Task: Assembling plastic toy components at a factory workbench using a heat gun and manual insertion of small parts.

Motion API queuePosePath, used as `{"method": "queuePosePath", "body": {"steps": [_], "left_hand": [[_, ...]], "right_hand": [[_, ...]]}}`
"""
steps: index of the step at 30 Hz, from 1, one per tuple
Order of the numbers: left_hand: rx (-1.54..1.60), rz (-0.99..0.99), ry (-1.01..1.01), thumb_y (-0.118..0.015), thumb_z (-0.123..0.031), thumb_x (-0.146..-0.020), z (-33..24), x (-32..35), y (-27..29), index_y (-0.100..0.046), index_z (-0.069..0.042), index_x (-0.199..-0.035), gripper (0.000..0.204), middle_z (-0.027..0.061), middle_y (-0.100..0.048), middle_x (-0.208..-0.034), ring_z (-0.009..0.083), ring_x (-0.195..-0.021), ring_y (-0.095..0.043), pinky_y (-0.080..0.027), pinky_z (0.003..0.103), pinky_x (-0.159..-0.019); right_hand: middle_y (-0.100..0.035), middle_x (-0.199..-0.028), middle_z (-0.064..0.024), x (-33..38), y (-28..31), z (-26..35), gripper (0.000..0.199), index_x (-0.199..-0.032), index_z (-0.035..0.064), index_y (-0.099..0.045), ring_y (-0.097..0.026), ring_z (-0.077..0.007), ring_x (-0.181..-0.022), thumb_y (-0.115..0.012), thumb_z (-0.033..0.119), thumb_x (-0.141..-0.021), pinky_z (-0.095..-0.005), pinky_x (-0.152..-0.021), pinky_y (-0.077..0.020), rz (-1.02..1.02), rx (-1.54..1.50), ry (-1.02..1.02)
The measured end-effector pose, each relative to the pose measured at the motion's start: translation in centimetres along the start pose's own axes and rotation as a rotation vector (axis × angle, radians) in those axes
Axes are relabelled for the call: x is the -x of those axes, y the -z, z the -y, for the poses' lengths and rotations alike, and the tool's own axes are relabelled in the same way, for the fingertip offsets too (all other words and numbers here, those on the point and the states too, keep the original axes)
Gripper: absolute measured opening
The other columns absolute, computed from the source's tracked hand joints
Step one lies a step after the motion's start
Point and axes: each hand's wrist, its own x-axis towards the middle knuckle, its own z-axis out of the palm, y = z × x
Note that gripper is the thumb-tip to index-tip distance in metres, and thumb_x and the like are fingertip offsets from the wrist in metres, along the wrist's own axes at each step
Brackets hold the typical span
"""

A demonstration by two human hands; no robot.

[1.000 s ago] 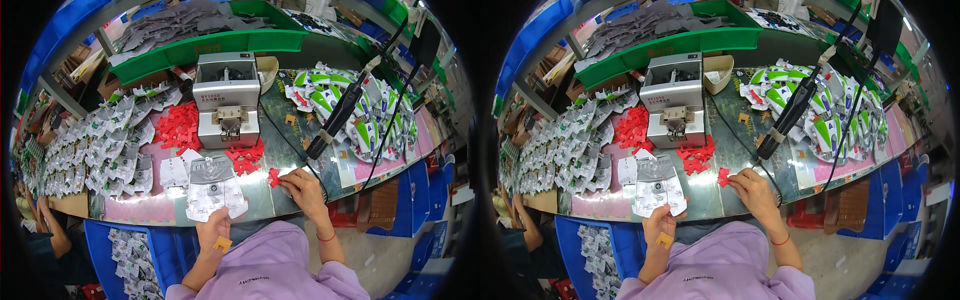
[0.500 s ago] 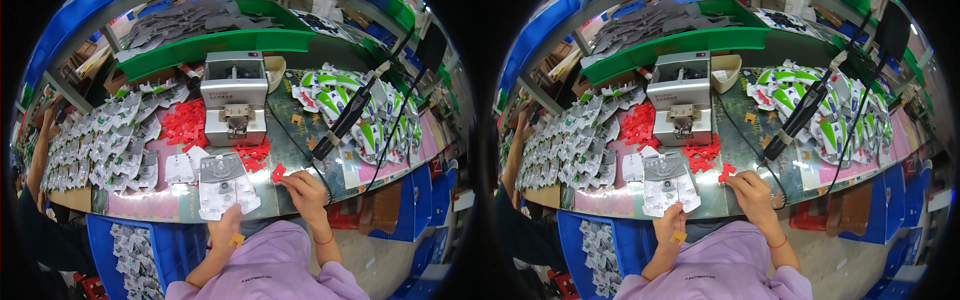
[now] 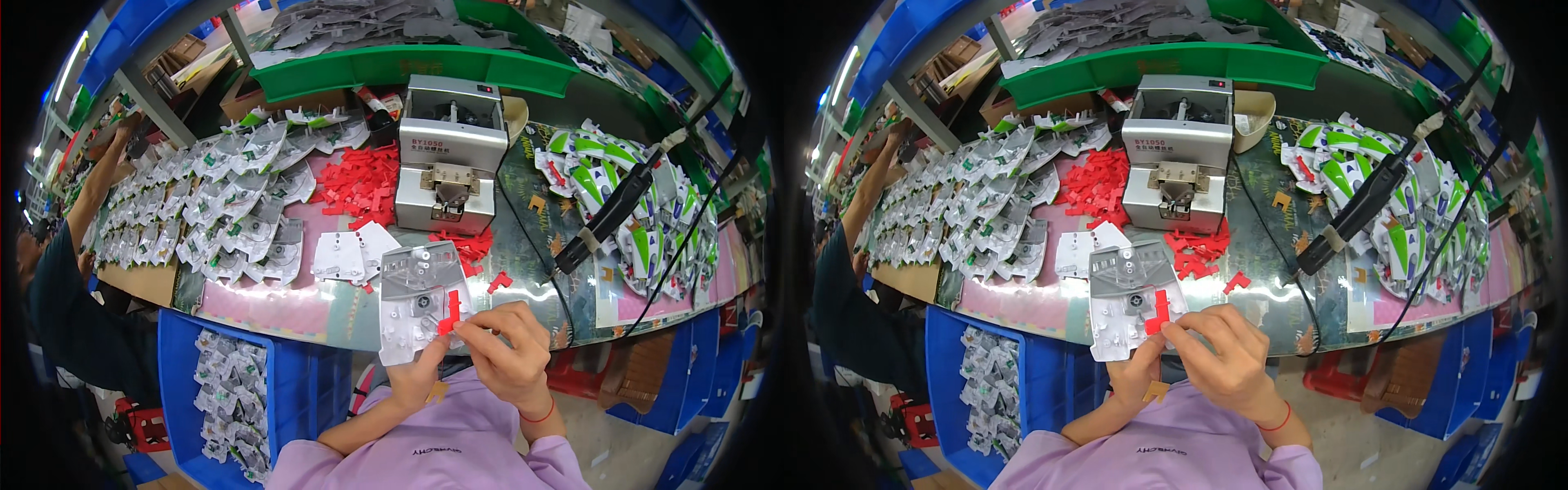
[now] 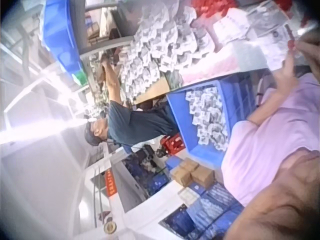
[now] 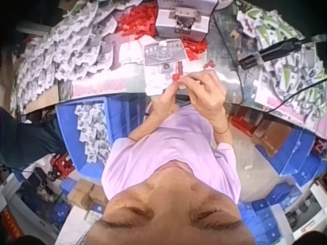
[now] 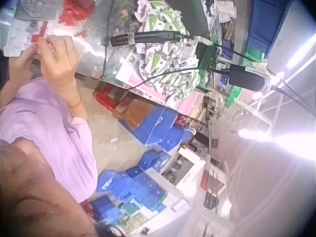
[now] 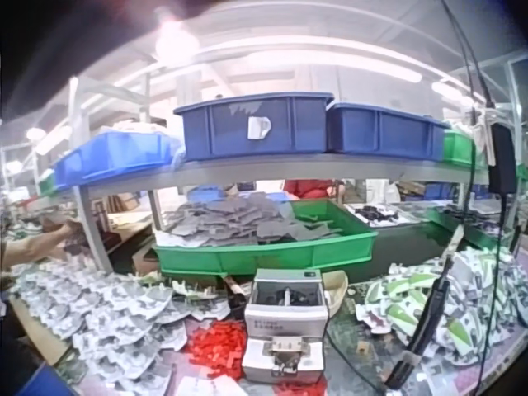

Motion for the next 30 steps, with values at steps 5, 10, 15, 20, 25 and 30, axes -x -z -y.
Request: {"method": "queuePosePath", "body": {"steps": [5, 10, 15, 20, 25, 30], "left_hand": [[-0.032, 0.047, -0.063, -0.058, 0.003, -0.076, 0.36, 0.27, 0.14, -0.053, 0.002, -0.099, 0.023, 0.0042, -0.057, -0.084, 0.0100, -0.072, -0.054, -0.044, 0.022, -0.061], [-0.089, 0.121, -0.073, -0.057, 0.003, -0.076, 0.61, 0.40, 0.75, -0.054, 0.003, -0.099, 0.023, 0.0056, -0.058, -0.086, 0.0115, -0.076, -0.055, -0.045, 0.023, -0.065], [-0.086, 0.137, -0.109, -0.056, 0.005, -0.076, 0.57, 0.65, 0.80, -0.054, 0.004, -0.098, 0.021, 0.0062, -0.059, -0.088, 0.0123, -0.077, -0.057, -0.046, 0.024, -0.065], [-0.104, 0.130, -0.096, -0.055, 0.006, -0.077, 0.38, 0.64, 0.70, -0.054, 0.004, -0.097, 0.020, 0.0052, -0.059, -0.084, 0.0107, -0.073, -0.057, -0.046, 0.023, -0.061], [-0.117, 0.152, -0.106, -0.055, 0.007, -0.077, 0.27, 0.37, 0.80, -0.054, 0.004, -0.095, 0.019, 0.0039, -0.059, -0.082, 0.0094, -0.071, -0.055, -0.045, 0.022, -0.057], [-0.108, 0.148, -0.074, -0.055, 0.007, -0.076, 0.05, 0.34, 0.77, -0.053, 0.004, -0.097, 0.021, 0.0049, -0.058, -0.085, 0.0104, -0.072, -0.055, -0.045, 0.022, -0.059]], "right_hand": [[-0.055, -0.072, -0.0040, 0.09, -0.35, 0.03, 0.035, -0.081, 0.0056, -0.066, -0.051, -0.0196, -0.061, -0.064, -0.007, -0.049, -0.0278, -0.050, -0.0410, 0.024, 0.047, 0.018], [-0.053, -0.070, -0.0042, 0.50, -0.37, 0.20, 0.034, -0.082, 0.0048, -0.065, -0.051, -0.0194, -0.061, -0.063, -0.005, -0.050, -0.0277, -0.048, -0.0401, 0.040, 0.106, 0.057], [-0.053, -0.072, -0.0045, 0.53, -0.36, 0.38, 0.032, -0.083, 0.0030, -0.064, -0.051, -0.0196, -0.060, -0.062, -0.003, -0.051, -0.0276, -0.048, -0.0405, 0.039, 0.137, 0.096], [-0.053, -0.075, -0.0059, 0.50, -0.43, 0.04, 0.028, -0.080, -0.0011, -0.061, -0.053, -0.0193, -0.064, -0.058, 0.006, -0.054, -0.0284, -0.050, -0.0432, 0.076, 0.114, 0.135], [-0.053, -0.075, -0.0059, 0.17, -0.52, 0.28, 0.027, -0.081, -0.0016, -0.060, -0.052, -0.0195, -0.064, -0.057, 0.007, -0.055, -0.0282, -0.050, -0.0425, 0.088, 0.139, 0.133], [-0.053, -0.075, -0.0057, -0.04, -0.78, 0.36, 0.027, -0.080, -0.0018, -0.059, -0.052, -0.0192, -0.063, -0.057, 0.008, -0.056, -0.0273, -0.048, -0.0409, 0.091, 0.146, 0.139]]}}
